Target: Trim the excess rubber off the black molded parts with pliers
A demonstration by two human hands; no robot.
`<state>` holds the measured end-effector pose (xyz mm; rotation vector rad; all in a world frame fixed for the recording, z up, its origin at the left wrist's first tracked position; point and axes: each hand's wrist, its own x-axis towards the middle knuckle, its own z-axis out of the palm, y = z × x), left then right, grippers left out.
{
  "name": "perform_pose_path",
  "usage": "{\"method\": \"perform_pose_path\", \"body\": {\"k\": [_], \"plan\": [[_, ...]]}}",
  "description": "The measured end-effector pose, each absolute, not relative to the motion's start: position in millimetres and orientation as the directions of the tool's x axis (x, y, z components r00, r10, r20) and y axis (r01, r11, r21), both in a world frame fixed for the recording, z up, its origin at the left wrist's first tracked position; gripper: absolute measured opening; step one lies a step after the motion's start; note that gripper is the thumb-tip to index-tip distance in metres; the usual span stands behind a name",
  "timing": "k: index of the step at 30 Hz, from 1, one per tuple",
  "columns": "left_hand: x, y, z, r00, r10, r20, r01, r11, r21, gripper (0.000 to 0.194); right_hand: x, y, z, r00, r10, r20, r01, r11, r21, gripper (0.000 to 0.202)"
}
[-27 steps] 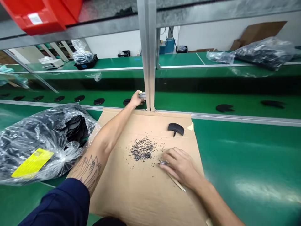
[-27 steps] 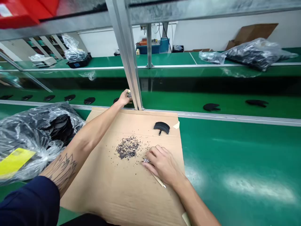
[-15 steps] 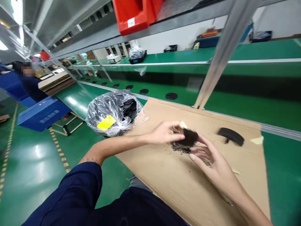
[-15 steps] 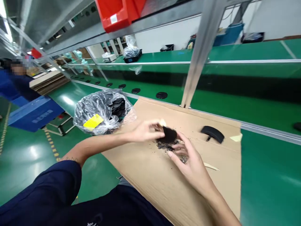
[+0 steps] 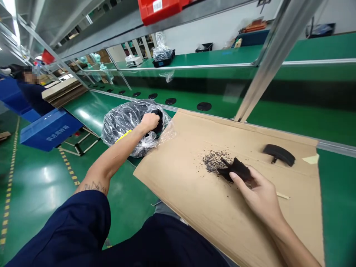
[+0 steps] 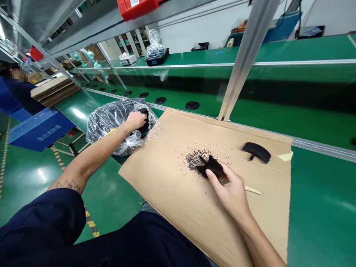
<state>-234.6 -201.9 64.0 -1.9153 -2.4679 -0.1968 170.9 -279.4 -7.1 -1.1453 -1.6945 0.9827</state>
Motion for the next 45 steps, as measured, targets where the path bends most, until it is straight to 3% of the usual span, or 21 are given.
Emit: {"method": "perform_pose_path", "body": {"k": [6, 8, 10, 12, 15, 23, 27, 34, 42, 45], "plan": [[-228.1, -230.9, 74.7, -0.2, 0.954, 0.224, 0.973, 0.166, 0.162, 0.019, 172.0, -283.5, -11.2, -0.173, 0.973, 0.15, 0.169, 0.179, -0.969, 0.023], [-215.2, -235.8, 73.8, -0.133, 0.947, 0.292, 0.945, 0.033, 0.325, 0.024, 171.0, -283.8, -14.9, -0.146, 0.982, 0.116, 0.124, 0.135, -0.983, 0.025], [-188.2, -238.6, 63.9, -0.055, 0.937, 0.345, 0.78, -0.175, 0.6, 0.028, 169.3, -285.4, -17.0, -0.142, 0.987, 0.075, 0.08, 0.087, -0.993, 0.028], [-148.1, -242.6, 46.6, 0.032, 0.946, 0.323, 0.475, -0.299, 0.828, 0.033, 167.6, -288.4, -16.7, -0.149, 0.988, 0.029, 0.035, 0.035, -0.999, 0.036], [-80.8, -254.1, 17.8, 0.17, 0.965, 0.202, 0.17, -0.23, 0.958, 0.034, 166.5, -292.2, -14.0, -0.178, 0.982, -0.061, -0.04, -0.07, -0.997, 0.049], [-16.1, -267.2, -17.8, 0.184, 0.973, 0.137, 0.107, -0.159, 0.981, 0.011, 170.9, -291.8, -10.8, -0.182, 0.978, -0.106, -0.073, -0.121, -0.99, 0.049], [-20.3, -267.0, -23.8, 0.178, 0.972, 0.153, 0.059, -0.165, 0.984, 0.019, 169.4, -292.4, -11.5, -0.186, 0.979, -0.086, -0.029, -0.093, -0.995, 0.042], [-21.1, -270.2, -25.7, 0.187, 0.944, 0.272, 0.2, -0.308, 0.93, 0.03, 168.2, -292.8, -11.1, -0.169, 0.984, -0.053, 0.123, -0.032, -0.992, 0.035], [-22.0, -276.0, -23.2, 0.21, 0.93, 0.302, 0.178, -0.34, 0.923, 0.025, 170.9, -298.0, -8.0, -0.176, 0.984, 0.021, 0.245, 0.064, -0.967, 0.024], [-23.5, -276.0, -24.3, 0.217, 0.925, 0.311, 0.184, -0.352, 0.918, 0.015, 171.4, -298.2, -7.5, -0.194, 0.98, 0.038, 0.276, 0.092, -0.957, 0.02]]}}
